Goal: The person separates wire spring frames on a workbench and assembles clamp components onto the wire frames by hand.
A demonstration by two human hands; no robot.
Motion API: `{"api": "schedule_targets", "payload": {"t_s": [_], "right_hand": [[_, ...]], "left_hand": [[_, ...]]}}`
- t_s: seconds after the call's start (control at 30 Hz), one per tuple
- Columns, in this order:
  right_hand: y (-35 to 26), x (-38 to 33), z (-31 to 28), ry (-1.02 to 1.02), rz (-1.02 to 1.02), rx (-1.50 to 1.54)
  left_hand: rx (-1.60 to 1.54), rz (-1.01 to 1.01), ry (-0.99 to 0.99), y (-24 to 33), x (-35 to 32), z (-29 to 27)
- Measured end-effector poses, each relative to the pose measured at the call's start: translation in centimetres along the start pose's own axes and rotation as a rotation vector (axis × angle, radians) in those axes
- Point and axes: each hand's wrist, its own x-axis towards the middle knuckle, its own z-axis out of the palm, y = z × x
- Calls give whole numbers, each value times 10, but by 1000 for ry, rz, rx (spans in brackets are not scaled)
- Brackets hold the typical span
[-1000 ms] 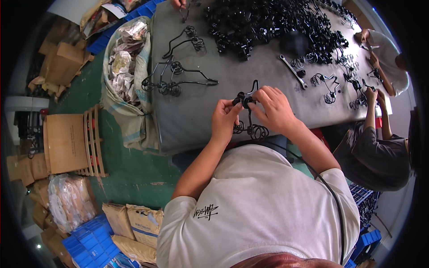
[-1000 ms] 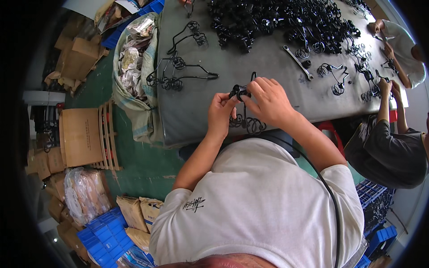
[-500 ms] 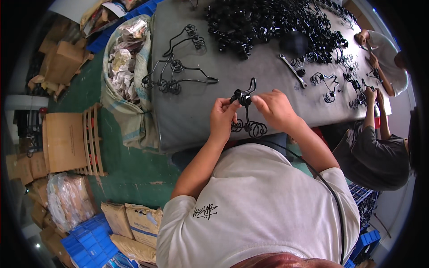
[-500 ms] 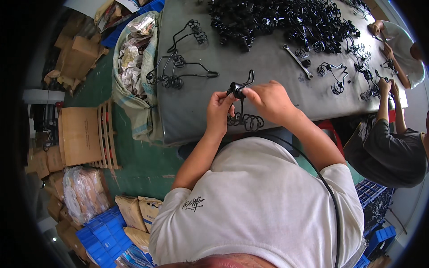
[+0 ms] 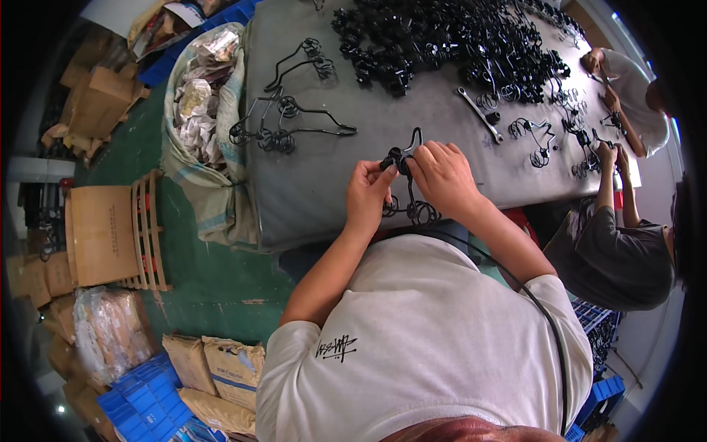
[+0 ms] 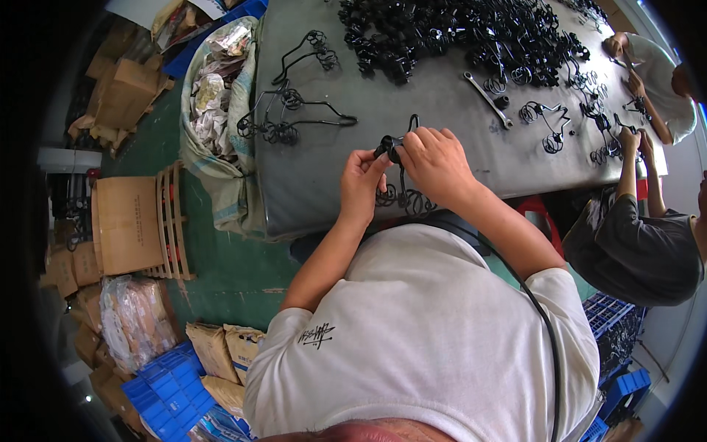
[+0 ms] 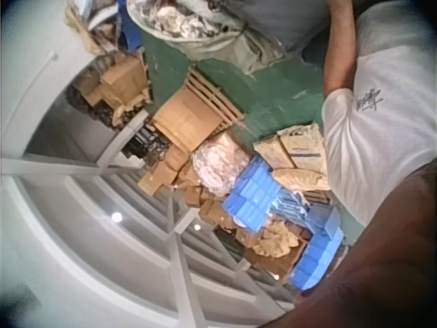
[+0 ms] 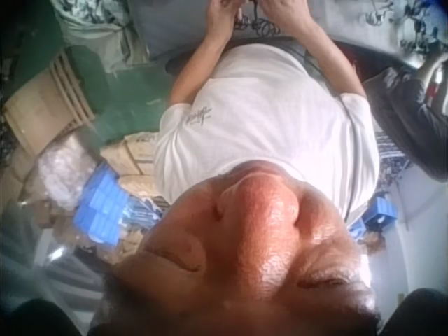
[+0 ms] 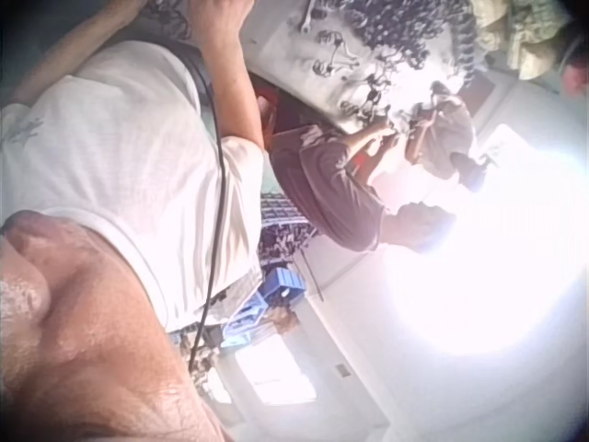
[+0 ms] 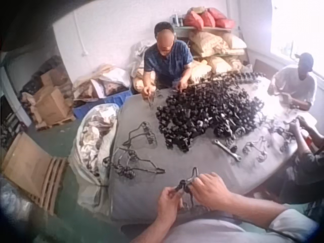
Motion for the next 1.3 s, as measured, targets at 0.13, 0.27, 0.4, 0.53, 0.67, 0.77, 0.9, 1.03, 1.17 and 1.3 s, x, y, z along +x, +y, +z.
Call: {"api": "schedule_targets", "payload": {"t_s": [0.13,0.27,0.4,0.53,0.67,0.77,0.9,1.03,1.17,1.3], "right_hand": [[5,-4,18,-57,264,192],[9,-10,21,-80,307,246],[9,-10,20,-39,161,226],[16,-16,32,-188,736,991],[38,-13,23,-555,1041,1690],[83,-4,40,-257,725,603],[170,21,49,-12,253,-623],[191,38,55,-221,306,-732],[180,39,53,-261,297,-496],[112,36,11,34,262,-159]], "left_hand": [[172,99,112,12,-8,10],[309,159,122,12,-3,7],[333,71,112,19,-4,7],[558,301,168,21,-6,15],[723,423,197,16,-5,12],[655,189,177,16,-1,11],[741,130,168,15,10,9],[739,119,128,12,16,6],[650,-9,103,28,14,14],[870,186,107,20,13,6]]}}
